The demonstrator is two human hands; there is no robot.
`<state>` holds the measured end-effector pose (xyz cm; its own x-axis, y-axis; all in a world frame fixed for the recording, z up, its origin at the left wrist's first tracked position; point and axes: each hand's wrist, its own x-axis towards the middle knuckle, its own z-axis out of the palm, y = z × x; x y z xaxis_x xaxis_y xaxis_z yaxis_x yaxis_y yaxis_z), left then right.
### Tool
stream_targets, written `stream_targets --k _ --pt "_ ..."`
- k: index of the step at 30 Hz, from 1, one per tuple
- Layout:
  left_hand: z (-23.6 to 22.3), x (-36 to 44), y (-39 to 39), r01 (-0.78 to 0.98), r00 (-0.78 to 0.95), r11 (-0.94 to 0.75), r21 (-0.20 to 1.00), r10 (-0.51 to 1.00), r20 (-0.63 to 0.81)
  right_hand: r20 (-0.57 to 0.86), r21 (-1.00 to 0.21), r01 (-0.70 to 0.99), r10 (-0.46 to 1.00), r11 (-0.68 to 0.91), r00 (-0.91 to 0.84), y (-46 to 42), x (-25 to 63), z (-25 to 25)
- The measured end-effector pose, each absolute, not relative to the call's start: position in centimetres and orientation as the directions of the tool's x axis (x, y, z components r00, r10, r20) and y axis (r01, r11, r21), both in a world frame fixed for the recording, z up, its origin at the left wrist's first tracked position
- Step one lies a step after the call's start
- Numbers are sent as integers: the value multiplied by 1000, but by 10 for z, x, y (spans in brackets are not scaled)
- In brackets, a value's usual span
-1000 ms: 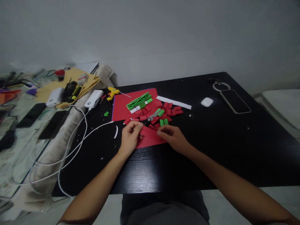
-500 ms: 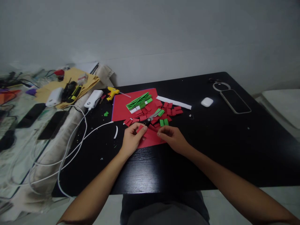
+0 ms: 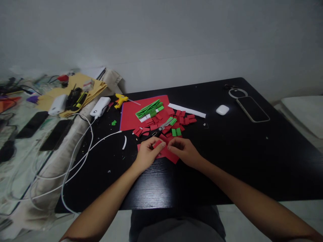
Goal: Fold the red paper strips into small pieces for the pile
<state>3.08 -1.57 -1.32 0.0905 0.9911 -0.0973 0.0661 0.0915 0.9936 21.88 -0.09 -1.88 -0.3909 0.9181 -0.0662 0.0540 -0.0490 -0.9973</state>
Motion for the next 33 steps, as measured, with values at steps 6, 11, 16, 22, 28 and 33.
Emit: stream_targets --k 6,11,16,22,28,33 --pt "-13 33 -18 77 98 92 993 990 -100 -64 -997 72 921 -39 -384 -2 220 -17" --pt "-14 32 -17 74 110 105 992 987 -113 -51 -997 68 918 -26 -392 -2 219 -17" --pt "-16 34 -18 65 181 122 990 975 -132 -60 -997 65 919 -37 -390 -2 218 -22" --pt "-12 30 -15 50 138 133 990 981 -138 -46 -995 97 923 -9 -383 -1 219 -19" --pt "-10 17 -3 1 -23 91 996 996 -91 -78 -996 59 928 -61 -365 2 221 -16" --pt "-11 13 1 -19 -96 91 996 991 -93 -110 -993 6 920 -116 -375 3 222 -15"
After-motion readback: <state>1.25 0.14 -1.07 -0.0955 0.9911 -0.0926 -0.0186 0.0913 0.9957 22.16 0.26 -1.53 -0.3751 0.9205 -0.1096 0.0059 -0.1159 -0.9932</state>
